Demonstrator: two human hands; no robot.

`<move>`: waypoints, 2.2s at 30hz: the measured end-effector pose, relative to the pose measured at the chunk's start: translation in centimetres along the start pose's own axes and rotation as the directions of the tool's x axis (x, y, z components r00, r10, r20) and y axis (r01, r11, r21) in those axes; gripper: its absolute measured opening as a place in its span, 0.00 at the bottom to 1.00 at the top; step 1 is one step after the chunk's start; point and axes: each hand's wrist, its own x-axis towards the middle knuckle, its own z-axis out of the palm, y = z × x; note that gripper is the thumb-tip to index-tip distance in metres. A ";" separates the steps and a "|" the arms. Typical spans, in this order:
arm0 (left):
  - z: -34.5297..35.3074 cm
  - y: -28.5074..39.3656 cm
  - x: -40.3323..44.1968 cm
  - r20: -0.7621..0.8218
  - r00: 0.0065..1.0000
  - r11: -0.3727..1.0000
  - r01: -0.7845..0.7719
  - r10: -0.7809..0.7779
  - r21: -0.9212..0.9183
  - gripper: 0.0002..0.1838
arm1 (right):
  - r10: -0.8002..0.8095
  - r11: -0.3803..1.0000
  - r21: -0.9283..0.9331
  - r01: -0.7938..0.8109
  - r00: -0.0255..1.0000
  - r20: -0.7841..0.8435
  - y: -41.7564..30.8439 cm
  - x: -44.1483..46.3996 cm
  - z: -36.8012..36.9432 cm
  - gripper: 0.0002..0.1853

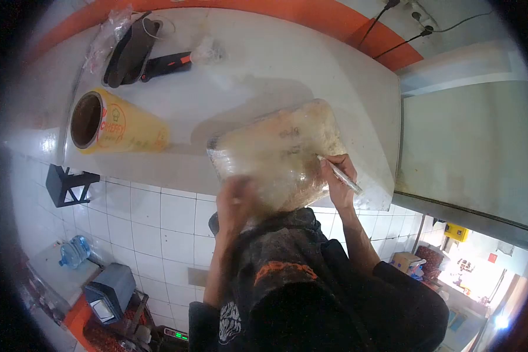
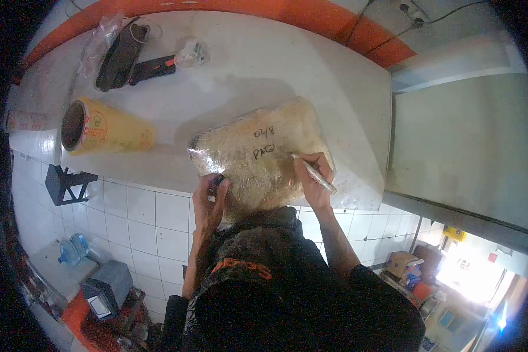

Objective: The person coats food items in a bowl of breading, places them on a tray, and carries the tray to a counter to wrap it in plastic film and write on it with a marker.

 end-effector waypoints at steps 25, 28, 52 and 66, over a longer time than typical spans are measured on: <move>0.0 0.4 0.0 -0.006 1.000 1.000 0.017 -0.017 -0.009 0.13 | 0.055 0.998 -0.018 -0.055 0.998 -0.018 1.6 0.7 -0.5 0.08; 0.2 0.3 0.0 -0.012 0.999 0.999 -0.035 0.035 0.007 0.12 | 0.047 0.993 -0.103 -0.051 0.998 -0.041 1.3 1.0 -0.1 0.07; 0.1 -0.4 0.1 -0.007 0.998 0.998 -0.057 0.058 0.022 0.14 | 0.162 0.986 0.021 -0.164 0.984 0.078 0.3 0.9 -0.3 0.10; 0.2 0.0 -0.3 -0.010 1.000 1.000 -0.018 0.018 0.008 0.12 | 0.110 0.991 -0.054 -0.119 0.984 -0.139 0.1 3.3 -0.4 0.10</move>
